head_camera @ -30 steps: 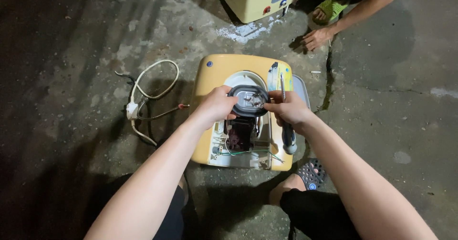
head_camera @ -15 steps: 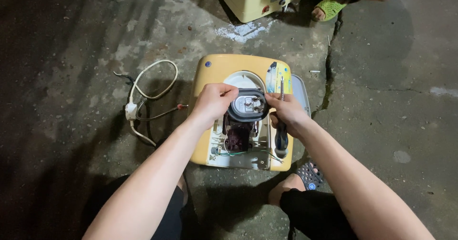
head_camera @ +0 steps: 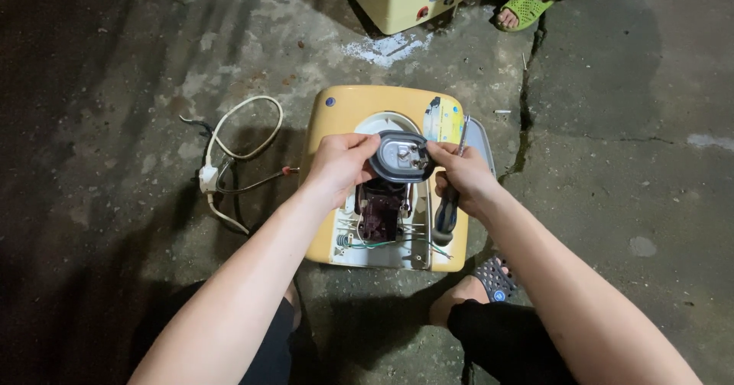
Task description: Disassembling and reassembling the heating element and control unit of a water heater for maintenance.
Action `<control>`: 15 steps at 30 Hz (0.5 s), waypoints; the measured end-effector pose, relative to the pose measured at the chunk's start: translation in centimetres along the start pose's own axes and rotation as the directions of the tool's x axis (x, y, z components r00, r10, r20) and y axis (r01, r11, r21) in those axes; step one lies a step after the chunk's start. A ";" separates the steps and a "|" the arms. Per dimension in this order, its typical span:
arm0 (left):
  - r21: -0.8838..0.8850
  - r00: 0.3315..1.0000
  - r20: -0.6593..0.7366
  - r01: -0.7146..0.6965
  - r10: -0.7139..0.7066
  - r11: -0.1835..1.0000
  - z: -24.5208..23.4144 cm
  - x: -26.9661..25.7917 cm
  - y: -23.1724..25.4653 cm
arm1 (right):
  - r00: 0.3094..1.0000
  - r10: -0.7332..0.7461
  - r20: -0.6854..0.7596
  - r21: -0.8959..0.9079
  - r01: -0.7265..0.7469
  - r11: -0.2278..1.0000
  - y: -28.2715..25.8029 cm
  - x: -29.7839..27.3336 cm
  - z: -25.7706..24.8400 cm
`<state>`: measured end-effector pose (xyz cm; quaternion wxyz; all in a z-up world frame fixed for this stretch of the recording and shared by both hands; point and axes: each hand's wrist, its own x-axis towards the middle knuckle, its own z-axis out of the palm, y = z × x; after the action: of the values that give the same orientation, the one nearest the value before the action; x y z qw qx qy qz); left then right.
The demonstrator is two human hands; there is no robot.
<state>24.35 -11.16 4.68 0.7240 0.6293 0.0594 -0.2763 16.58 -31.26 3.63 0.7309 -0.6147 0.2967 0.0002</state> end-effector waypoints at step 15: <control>0.195 0.992 -0.112 -0.032 0.054 0.980 -0.2 0.3 0.5 | 0.990 -0.100 0.098 -0.026 0.103 0.994 -0.9 -0.8 0.7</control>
<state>24.92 -11.04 4.94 0.6606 0.7128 0.0609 -0.2278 16.58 -30.56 4.81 0.7337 -0.6395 0.2294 -0.0029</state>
